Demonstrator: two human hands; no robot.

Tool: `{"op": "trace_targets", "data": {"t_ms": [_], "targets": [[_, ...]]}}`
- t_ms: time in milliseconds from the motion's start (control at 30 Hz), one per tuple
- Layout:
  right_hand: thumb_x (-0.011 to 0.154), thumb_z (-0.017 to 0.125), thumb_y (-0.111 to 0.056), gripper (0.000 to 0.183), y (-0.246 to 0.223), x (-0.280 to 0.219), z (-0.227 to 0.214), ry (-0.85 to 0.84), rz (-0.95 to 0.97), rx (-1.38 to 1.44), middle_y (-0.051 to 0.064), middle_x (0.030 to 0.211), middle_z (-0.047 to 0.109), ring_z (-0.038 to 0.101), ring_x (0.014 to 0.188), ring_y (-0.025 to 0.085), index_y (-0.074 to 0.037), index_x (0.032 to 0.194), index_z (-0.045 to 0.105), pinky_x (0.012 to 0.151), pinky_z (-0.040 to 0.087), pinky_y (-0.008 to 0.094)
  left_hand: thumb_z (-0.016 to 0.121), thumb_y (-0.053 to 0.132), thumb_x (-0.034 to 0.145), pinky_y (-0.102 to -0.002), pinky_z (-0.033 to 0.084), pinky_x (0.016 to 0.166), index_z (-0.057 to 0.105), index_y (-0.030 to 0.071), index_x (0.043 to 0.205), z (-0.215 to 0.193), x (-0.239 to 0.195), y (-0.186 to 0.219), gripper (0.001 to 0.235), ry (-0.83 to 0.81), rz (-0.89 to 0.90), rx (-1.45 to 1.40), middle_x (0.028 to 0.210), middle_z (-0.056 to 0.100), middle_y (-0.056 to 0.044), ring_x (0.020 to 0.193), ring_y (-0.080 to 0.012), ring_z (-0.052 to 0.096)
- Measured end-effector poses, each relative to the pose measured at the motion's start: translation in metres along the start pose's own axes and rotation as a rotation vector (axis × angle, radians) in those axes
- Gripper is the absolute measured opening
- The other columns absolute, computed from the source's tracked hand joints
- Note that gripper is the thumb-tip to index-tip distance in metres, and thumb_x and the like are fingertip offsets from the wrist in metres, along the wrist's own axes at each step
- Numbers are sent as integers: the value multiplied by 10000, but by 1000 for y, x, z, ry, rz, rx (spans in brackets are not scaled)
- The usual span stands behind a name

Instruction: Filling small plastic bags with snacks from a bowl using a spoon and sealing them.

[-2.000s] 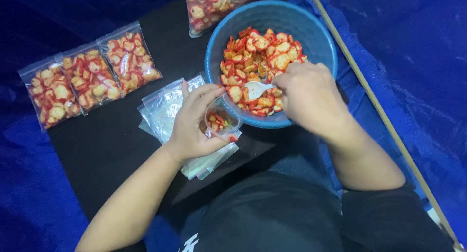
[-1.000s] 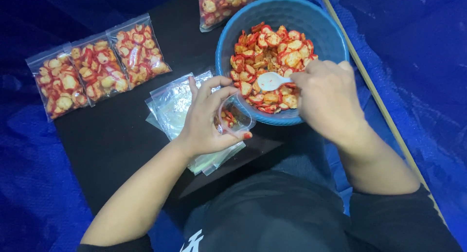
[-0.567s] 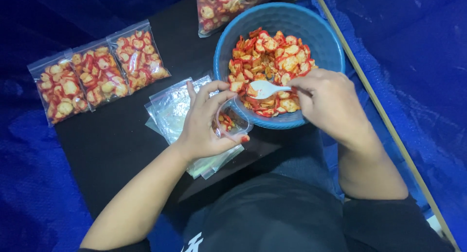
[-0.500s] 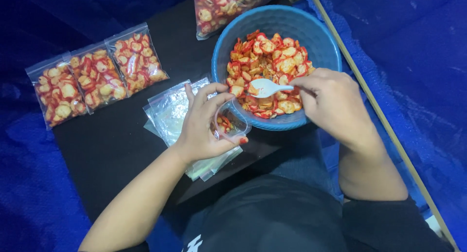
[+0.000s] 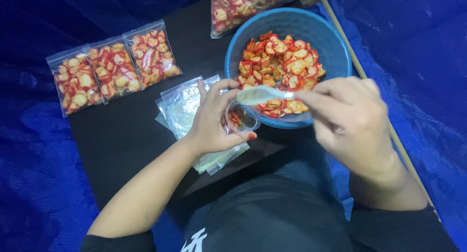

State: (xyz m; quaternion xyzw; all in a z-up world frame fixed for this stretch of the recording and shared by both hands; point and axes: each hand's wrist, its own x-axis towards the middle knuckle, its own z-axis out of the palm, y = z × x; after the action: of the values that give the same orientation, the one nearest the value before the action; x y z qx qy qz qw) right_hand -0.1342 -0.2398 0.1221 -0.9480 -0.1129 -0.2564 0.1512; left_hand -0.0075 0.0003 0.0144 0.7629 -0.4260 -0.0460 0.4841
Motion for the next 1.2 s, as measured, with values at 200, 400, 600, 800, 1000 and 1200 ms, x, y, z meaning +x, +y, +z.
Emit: {"op": "trace_targets", "data": {"t_ms": [200, 400, 600, 800, 1000, 1200], "targets": [[1054, 784, -49, 183, 41, -13, -7, -32, 86, -311, 40, 1014, 697, 626, 894, 312, -147, 1195, 847, 796, 422, 452, 808, 486, 765, -734, -66, 1226, 505, 155, 1324, -1, -2, 0, 717, 6, 25, 23, 1425, 493, -129, 1401, -334, 516], [1002, 757, -216, 230, 90, -9, 11, -43, 139, -629, -32, 949, 661, 614, 852, 283, -326, 1176, 859, 719, 386, 424, 849, 458, 731, -737, -82, 1208, 542, 128, 1299, -3, 0, 2, 725, -2, 16, 43, 1407, 506, -132, 1377, -340, 532], [721, 624, -176, 347, 88, -1, 44, -384, 157, -634, -32, 847, 684, 680, 839, 294, -320, 993, 785, 626, 436, 463, 796, 494, 757, -742, -85, 1207, 542, 127, 1303, -4, 0, 1, 705, -9, 11, 26, 1416, 506, -139, 1393, -346, 519], [860, 696, -88, 239, 61, -15, 39, -230, 98, -369, -24, 903, 657, 635, 860, 224, -266, 987, 790, 768, 403, 343, 940, 411, 640, -737, -83, 1170, 598, 169, 1224, 3, 2, -4, 718, 68, 17, -16, 1347, 548, -146, 1325, -379, 530], [885, 696, -98, 379, 79, -16, 10, -186, 126, -535, -21, 983, 679, 608, 853, 293, -258, 1200, 833, 691, 418, 440, 828, 496, 758, -718, -78, 1224, 512, 166, 1334, -1, -1, -5, 735, 0, 39, 56, 1425, 505, -134, 1401, -335, 517], [864, 614, -167, 134, 71, -1, 14, -281, 192, -601, 46, 803, 653, 677, 780, 318, -200, 906, 737, 661, 477, 445, 802, 528, 772, -716, -36, 1226, 516, 165, 1337, 0, 1, -5, 730, 5, 54, 71, 1415, 514, -145, 1385, -343, 533]]}}
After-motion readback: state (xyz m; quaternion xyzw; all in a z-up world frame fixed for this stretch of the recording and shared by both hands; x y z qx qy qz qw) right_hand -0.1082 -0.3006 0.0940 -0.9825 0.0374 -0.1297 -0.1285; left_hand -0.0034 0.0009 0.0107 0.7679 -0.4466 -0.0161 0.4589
